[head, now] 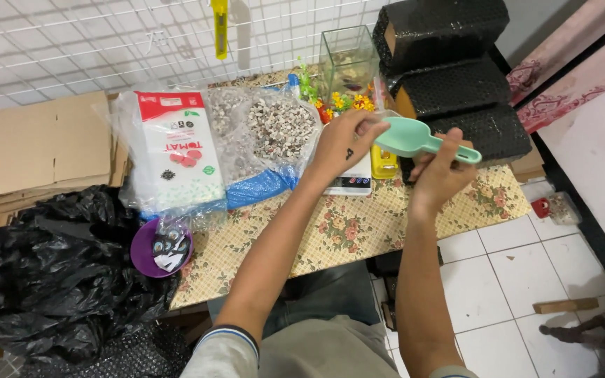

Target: Packaging fish food by scooping it from a large bag into smaller bags and weighing them on a scale.

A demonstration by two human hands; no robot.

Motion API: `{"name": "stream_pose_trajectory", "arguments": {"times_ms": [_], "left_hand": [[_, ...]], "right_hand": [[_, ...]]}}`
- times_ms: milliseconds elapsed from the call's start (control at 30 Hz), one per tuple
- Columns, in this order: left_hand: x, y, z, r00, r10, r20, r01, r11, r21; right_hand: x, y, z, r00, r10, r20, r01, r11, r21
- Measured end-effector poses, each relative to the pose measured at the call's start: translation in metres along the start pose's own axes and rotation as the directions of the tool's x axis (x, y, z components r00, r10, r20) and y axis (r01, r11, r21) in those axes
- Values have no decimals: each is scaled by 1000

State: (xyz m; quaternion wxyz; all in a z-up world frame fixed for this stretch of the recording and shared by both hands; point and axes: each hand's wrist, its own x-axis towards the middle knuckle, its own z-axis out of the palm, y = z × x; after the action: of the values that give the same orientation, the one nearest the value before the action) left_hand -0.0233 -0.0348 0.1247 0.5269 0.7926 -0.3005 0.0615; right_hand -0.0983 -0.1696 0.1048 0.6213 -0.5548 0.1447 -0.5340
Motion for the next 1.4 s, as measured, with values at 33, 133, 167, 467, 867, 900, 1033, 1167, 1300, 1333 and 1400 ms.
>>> {"name": "stream_pose_trajectory", "arguments": {"times_ms": [33, 133, 167, 467, 867, 900, 1033, 1167, 1300, 1333, 1400], "left_hand": [[1, -3, 0, 1000, 1, 3, -1, 1000, -1], [6, -18, 5, 995, -96, 20, 98, 993, -69], [7, -27, 9, 995, -87, -43, 86, 996, -31], [11, -36, 19, 974, 28, -224, -13, 998, 65], [-10, -35, 46, 955, 244, -170, -165, 910, 380], [-10, -37, 48, 951, 251, -178, -163, 902, 399], [-6, -30, 43, 945, 242, -219, -150, 918, 367], [-13, -16, 30, 952, 166, -259, -118, 975, 190], [-14, -16, 33, 974, 51, -221, -79, 990, -121], [-14, -19, 33, 972, 50, -230, -78, 991, -111], [-14, -24, 34, 990, -68, -120, 27, 950, -310]], "right_hand": [[1, 3, 2, 1000, -1, -3, 1, 1000, -2], [1, 6, 10, 999, 38, 28, -36, 998, -52], [-1, 4, 13, 999, 16, 32, -15, 999, -29], [12, 21, -9, 975, -221, -7, 215, 955, -206], [22, 12, -24, 952, -303, -35, 283, 919, -274], [20, 9, -22, 961, -275, -31, 257, 927, -273], [13, 18, -16, 990, -134, -42, 123, 972, -198], [-2, -1, 1, 999, -19, 42, 24, 992, -121], [-7, -7, 8, 991, 26, 133, -3, 986, -168], [-6, 2, 7, 989, 29, 142, -6, 987, -158], [-5, 21, 6, 974, -24, 224, 65, 982, -176]]}}
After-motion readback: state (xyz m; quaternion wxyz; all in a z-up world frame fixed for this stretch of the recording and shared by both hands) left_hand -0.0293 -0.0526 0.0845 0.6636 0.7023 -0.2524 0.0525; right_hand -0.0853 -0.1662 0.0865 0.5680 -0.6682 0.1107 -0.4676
